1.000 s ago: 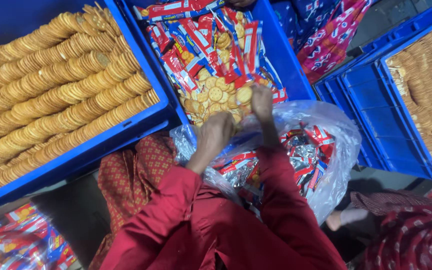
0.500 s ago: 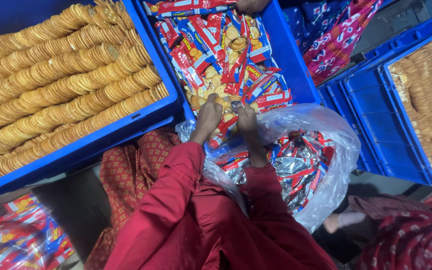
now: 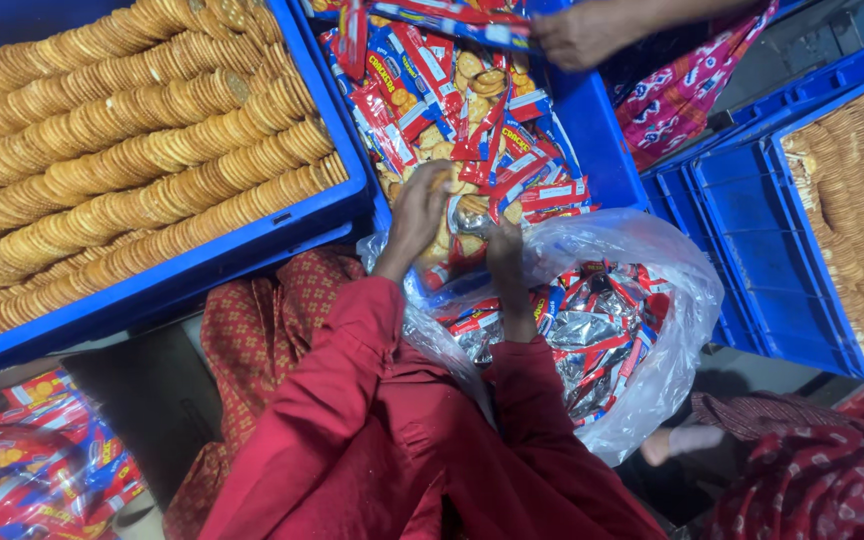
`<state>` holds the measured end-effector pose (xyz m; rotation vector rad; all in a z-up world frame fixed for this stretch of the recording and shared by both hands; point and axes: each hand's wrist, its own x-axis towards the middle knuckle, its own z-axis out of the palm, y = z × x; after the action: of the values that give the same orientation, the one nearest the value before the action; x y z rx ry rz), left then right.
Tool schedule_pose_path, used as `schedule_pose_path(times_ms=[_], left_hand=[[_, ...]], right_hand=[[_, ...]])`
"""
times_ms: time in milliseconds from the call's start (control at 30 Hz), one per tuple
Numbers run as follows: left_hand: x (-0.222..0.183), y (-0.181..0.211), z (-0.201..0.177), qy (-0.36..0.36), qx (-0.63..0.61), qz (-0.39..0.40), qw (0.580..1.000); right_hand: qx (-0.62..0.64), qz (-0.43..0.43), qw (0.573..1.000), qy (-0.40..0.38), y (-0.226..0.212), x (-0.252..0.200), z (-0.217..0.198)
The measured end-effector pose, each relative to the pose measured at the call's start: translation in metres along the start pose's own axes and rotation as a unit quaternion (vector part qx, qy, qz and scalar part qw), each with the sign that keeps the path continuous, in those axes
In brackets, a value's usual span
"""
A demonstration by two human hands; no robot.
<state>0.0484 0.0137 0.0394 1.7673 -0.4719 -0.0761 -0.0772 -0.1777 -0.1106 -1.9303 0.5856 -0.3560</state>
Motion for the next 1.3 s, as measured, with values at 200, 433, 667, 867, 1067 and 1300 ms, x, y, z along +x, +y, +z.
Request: schedule_pose_path(times_ms=[200, 433, 667, 867, 1067, 1300], left_hand=[[0.016, 0.002, -0.002, -0.240, 0.045, 0.102, 0.964], [0.003, -0.003, -0.016, -0.325, 0.046, 0.096, 0.940], [0.011, -0.036, -0.019, -0.311, -0.088, -0.057, 0.945], [-0.012, -0.034, -0.026, 0.019, -0.240, -0.106, 0.965], [-0.037, 0.011, -0.048, -0.025, -0.241, -0.092, 0.966], [-0.040, 0.014, -0.049, -0.266, 0.025, -0.119, 0.956]], right_hand=[[-0.058, -0.089, 0.994, 0.000, -0.005, 0.000, -0.007], [0.238, 0.061, 0.966, -0.079, -0.025, -0.012, -0.013], [0.160, 0.037, 0.984, -0.067, -0.017, -0.011, -0.007], [0.040, -0.048, 0.997, -0.034, -0.042, -0.022, 0.026], [0.048, -0.054, 0.997, -0.036, -0.069, -0.019, 0.031], [0.145, -0.011, 0.985, -0.097, -0.085, -0.019, 0.023]])
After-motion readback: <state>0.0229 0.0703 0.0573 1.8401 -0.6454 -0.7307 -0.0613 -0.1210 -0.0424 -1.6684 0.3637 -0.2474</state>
